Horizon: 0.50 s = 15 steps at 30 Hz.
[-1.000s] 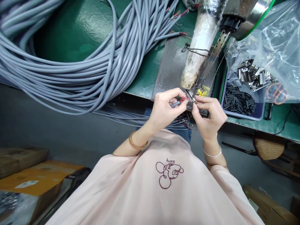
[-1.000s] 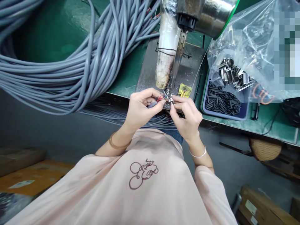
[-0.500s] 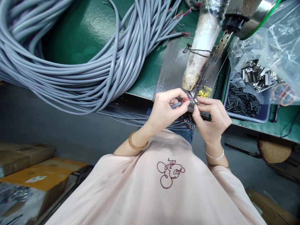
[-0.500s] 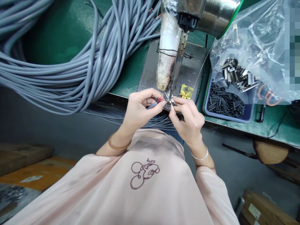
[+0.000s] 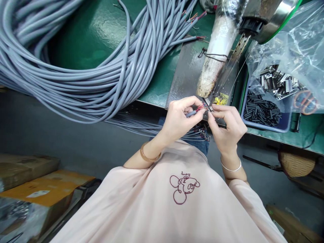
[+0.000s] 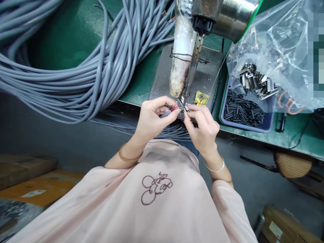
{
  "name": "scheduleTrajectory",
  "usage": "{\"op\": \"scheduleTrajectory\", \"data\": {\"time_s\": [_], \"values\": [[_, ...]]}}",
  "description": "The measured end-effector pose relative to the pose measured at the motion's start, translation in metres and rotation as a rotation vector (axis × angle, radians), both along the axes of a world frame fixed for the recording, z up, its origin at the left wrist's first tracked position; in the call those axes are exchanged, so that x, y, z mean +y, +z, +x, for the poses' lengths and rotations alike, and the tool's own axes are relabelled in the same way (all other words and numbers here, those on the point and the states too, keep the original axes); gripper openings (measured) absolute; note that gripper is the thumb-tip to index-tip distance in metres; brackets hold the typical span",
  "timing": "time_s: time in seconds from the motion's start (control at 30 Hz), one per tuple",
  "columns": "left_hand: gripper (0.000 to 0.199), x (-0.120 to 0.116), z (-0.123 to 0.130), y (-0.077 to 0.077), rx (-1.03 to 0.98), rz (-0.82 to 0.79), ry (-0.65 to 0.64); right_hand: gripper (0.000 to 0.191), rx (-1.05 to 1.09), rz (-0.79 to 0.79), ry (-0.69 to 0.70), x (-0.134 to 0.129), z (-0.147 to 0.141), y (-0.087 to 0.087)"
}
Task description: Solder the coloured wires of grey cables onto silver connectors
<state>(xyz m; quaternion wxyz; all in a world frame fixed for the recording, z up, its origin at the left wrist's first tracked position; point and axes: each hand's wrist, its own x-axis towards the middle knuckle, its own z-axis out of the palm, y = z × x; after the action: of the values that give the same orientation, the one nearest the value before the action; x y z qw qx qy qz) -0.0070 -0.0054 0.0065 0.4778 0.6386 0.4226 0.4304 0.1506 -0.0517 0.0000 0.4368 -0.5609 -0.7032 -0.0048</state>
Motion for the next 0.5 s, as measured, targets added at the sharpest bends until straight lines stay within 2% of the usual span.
{"op": "scheduleTrajectory", "data": {"time_s": [0.17, 0.33, 0.4, 0.5], "values": [[0.010, 0.000, -0.001, 0.002, -0.046, -0.042, 0.011, 0.014, 0.018, 0.017, -0.008, 0.000, -0.002, 0.005], [0.018, 0.001, -0.005, -0.007, -0.142, -0.257, -0.140, 0.010, 0.154, -0.125, 0.019, -0.004, 0.001, 0.002], [0.018, 0.000, -0.005, -0.011, -0.135, -0.262, -0.143, 0.010, 0.157, -0.134, 0.016, -0.006, 0.003, 0.000], [0.016, -0.002, -0.002, -0.012, -0.119, -0.192, -0.079, 0.012, 0.102, -0.072, 0.015, -0.005, 0.003, -0.002]]}}
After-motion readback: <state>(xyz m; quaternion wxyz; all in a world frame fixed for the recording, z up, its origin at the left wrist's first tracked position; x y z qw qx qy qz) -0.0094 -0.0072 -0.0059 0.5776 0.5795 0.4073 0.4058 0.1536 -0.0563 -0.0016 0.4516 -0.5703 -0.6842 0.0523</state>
